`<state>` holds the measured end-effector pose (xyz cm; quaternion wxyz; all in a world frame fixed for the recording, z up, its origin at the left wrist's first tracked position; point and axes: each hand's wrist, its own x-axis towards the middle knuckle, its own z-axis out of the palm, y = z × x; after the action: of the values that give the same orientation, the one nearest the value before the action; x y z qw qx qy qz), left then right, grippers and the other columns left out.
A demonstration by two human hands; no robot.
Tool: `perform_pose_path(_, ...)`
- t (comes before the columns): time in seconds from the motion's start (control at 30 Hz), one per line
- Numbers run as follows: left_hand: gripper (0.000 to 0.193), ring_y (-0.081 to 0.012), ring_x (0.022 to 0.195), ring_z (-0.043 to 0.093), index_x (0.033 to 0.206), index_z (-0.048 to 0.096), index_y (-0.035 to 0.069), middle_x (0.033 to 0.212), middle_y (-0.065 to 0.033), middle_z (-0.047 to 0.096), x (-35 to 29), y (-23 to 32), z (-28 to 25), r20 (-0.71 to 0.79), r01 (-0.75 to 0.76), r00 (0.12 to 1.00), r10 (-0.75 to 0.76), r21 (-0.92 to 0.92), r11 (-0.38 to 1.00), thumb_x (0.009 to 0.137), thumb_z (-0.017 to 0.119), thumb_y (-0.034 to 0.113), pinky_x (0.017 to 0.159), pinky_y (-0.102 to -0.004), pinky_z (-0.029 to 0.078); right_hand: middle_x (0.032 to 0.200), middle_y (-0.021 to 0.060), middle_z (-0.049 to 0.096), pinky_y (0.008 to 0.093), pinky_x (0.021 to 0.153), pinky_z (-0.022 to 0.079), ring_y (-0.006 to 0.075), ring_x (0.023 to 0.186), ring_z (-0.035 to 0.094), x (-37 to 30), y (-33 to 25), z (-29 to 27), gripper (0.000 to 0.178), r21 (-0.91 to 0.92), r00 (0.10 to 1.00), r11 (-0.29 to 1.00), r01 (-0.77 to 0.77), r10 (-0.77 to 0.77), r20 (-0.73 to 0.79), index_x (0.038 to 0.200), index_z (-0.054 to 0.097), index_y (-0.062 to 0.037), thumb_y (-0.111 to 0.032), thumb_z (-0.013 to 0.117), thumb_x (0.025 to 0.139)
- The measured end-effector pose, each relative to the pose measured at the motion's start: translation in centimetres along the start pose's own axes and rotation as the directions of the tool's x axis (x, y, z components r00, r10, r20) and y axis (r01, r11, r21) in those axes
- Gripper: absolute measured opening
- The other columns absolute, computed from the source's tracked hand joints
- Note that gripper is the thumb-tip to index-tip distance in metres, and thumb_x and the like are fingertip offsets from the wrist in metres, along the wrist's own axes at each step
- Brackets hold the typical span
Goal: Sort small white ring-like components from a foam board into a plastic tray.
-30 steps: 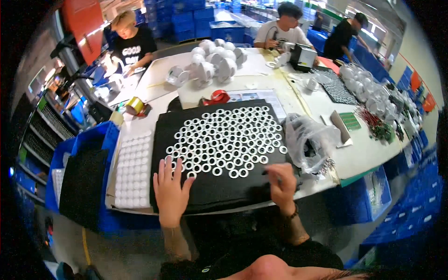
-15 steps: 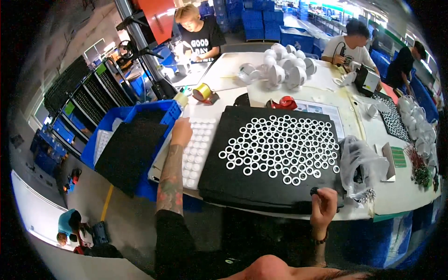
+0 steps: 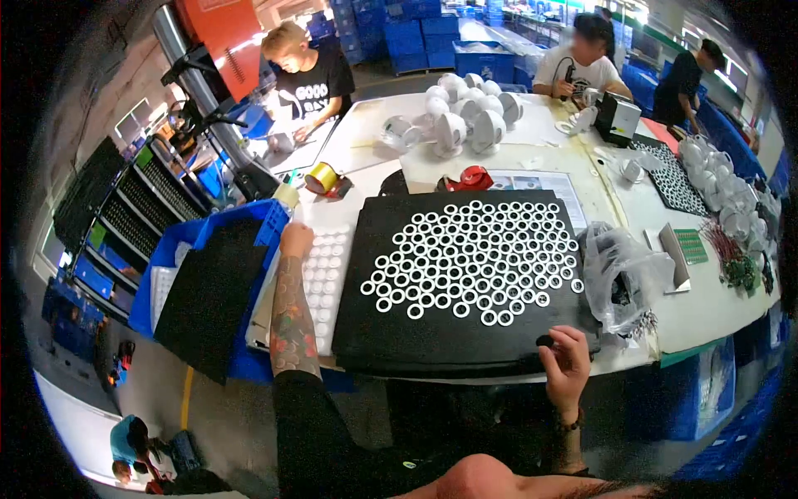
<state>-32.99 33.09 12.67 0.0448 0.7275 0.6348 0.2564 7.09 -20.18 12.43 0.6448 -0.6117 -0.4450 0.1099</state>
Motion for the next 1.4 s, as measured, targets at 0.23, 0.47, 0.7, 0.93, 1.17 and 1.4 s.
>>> perform_pose_path(0.23,0.024,-0.0410,0.120,0.061,0.104,0.073,0.010,0.121,-0.0189,0.065,-2.9,2.8,1.0,-0.174,0.143,0.976,-0.129,0.073,0.987,0.095,0.060,0.028,0.094,-0.0606,0.051,0.102,0.0103,0.072,0.0314,0.076,0.056,0.0226,0.087,0.070,0.6,-0.3,1.2,0.027,-0.005,0.994,0.998,0.070,-0.069,0.081,0.108,0.076,-0.0046,0.005,0.080,0.083)
perform_pose_path(0.47,0.017,-0.0395,0.119,0.059,0.100,0.072,0.012,0.122,-0.0137,0.063,-1.7,-0.6,0.1,-0.192,0.135,0.974,-0.116,0.087,0.987,0.094,0.063,0.024,0.092,-0.0605,0.051,0.101,0.0119,0.075,0.0334,0.079,0.057,0.0255,0.088,0.072,1.1,-3.9,3.6,0.029,-0.007,0.986,0.995,0.097,-0.095,0.140,0.111,0.076,-0.0058,0.002,0.081,0.083)
perform_pose_path(0.7,0.026,-0.0434,0.113,0.062,0.110,0.067,0.002,0.117,-0.0221,0.067,1.4,-5.7,1.4,-0.131,0.109,0.987,-0.096,0.096,0.989,0.095,0.060,0.022,0.098,-0.0541,0.050,0.102,0.0101,0.071,0.0282,0.073,0.058,0.0177,0.085,0.072,0.9,-2.0,5.9,0.026,0.216,0.975,0.976,0.030,-0.076,0.209,0.116,0.075,-0.0041,0.001,0.075,0.090)
perform_pose_path(0.93,0.032,-0.0305,0.093,0.063,0.109,0.065,-0.001,0.100,-0.0209,0.067,-9.4,10.1,-5.5,0.236,0.212,0.963,-0.129,-0.374,0.903,0.107,0.053,0.028,0.082,-0.0444,0.050,0.102,0.0101,0.068,0.0271,0.074,0.057,0.0169,0.088,0.071,1.4,-3.0,5.0,0.026,0.062,0.976,0.995,0.081,-0.092,0.198,0.117,0.073,-0.0013,0.003,0.074,0.091)
perform_pose_path(1.17,0.019,-0.0249,0.126,0.058,0.117,0.061,-0.002,0.133,-0.0162,0.064,-23.2,14.1,-8.7,0.055,-0.148,0.962,0.267,-0.717,0.681,0.107,0.054,0.013,0.110,-0.0367,0.043,0.097,0.0098,0.072,0.0307,0.068,0.055,0.0185,0.078,0.070,1.6,-3.7,7.9,0.027,0.208,0.969,0.970,0.123,-0.163,0.187,0.115,0.074,-0.0054,-0.005,0.080,0.089)
perform_pose_path(1.4,0.008,-0.0081,0.079,0.064,0.109,0.061,0.000,0.118,-0.0106,0.072,-36.1,24.2,-7.1,0.088,-0.039,0.937,0.337,-0.935,0.353,0.106,0.060,0.007,0.068,-0.0225,0.051,0.093,0.0103,0.074,0.0306,0.070,0.056,0.0188,0.078,0.071,1.4,-4.4,9.9,0.015,0.207,0.976,0.978,0.033,-0.076,0.203,0.104,0.076,-0.0017,0.000,0.077,0.089)
